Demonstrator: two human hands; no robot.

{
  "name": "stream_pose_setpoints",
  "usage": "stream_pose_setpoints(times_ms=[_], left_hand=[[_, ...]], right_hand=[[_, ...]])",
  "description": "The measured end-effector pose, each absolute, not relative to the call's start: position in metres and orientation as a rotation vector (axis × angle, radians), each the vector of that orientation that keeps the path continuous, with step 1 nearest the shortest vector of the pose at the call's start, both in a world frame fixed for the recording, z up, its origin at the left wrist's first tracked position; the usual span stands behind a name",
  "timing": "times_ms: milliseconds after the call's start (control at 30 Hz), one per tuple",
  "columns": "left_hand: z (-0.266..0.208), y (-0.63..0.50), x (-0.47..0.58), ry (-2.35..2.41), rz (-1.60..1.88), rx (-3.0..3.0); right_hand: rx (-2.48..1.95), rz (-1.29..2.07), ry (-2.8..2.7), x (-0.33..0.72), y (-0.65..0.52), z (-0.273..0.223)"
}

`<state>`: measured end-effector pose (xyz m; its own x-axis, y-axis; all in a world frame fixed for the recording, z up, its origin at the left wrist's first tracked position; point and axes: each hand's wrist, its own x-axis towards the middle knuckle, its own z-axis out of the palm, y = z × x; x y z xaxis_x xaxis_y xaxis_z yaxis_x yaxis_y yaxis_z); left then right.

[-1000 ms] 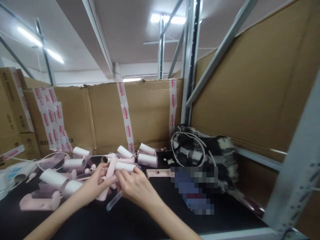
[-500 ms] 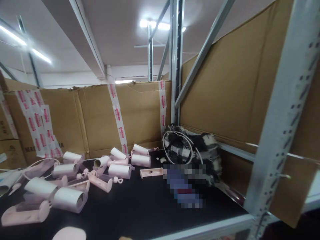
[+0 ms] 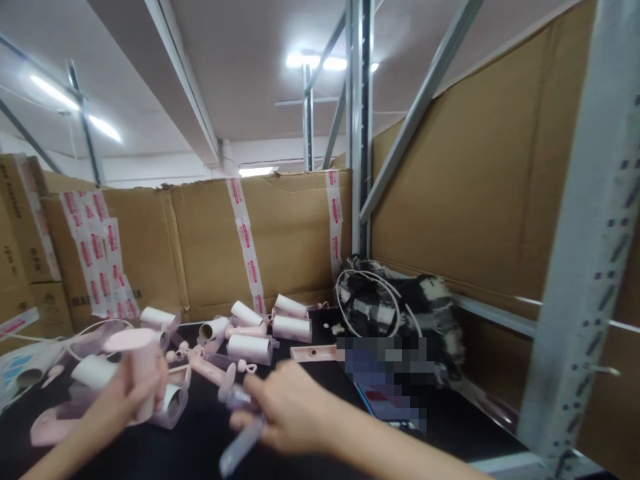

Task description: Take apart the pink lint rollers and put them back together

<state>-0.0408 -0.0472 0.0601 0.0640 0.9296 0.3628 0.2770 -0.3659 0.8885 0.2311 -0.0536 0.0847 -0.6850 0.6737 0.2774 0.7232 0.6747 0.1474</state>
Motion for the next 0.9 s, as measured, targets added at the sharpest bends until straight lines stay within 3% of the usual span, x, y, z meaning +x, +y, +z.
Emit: stream_pose_setpoints(times_ms=[167,233,533,767,900], left_hand=[[0.008,-0.040,0.010,1.133,0.469,2.846],[-0.007,-0.039,0.029,1.021,0.391,3.213],[-0.029,0.019,0.048,0.946,0.879,3.466],[-0.048,0.035,0.038,1.168,1.007,3.119],[-0.050,0.048,0.028,1.177,1.004,3.138]], right_hand=[[-1.315,-0.273,-2.631,0.226,0.036,0.104],[-1.301,-0.226,-2.641,0.212,0.069,0.106],[-1.155,0.197,-2.323,0.150,0.128,0.125],[-1.079,0.625,-1.988,0.222,0.109,0.121],[-1.188,0.618,-1.704,0.268,0.110,0.102]])
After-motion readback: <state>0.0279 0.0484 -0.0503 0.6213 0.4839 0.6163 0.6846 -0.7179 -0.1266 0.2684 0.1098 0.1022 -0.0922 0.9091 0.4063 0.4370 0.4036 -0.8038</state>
